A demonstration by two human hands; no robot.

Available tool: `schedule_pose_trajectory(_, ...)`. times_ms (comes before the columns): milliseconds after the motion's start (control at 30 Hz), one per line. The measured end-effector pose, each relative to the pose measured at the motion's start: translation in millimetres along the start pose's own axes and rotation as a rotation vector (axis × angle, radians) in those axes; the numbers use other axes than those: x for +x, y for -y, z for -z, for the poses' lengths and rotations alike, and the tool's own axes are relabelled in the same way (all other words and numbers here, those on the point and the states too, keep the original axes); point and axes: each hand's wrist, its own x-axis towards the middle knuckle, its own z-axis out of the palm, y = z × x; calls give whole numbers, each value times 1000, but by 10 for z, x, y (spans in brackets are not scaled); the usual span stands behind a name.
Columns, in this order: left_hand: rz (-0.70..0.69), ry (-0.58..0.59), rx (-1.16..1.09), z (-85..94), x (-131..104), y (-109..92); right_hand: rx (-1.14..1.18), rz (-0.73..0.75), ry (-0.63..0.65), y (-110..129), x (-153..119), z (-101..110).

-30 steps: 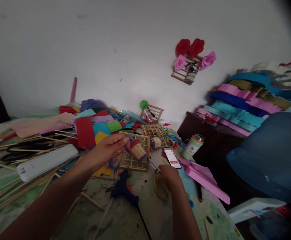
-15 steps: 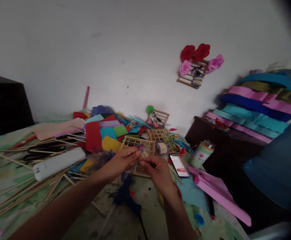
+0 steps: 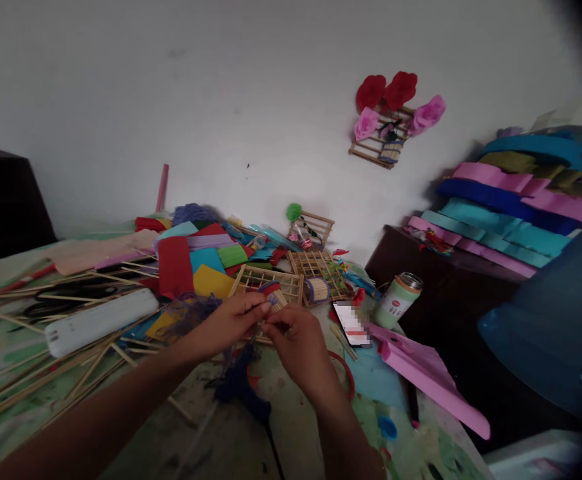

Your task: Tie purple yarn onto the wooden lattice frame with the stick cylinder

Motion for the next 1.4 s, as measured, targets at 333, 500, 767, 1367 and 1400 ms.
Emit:
schedule_pose_trajectory(333,130,112,-254,-109,-18,19,65,-71,-127,-92,44,72)
schedule_pose_trajectory(500,136,143,-278,-91,-30,-29,108,-51,-166,-70,52,92)
schedule_pose_trajectory(767,124,200,-301,-65,-41,-82,228,-40,-202,-109,83,57)
schedule_pose_trajectory(1367,91,245,-395,-40,-48,-49,777,-10,-166,-107,72,-156)
schedule_pose_trajectory(1400,89,240,-370,-37,-48,-52,802,-24,-192,-91,67,-162)
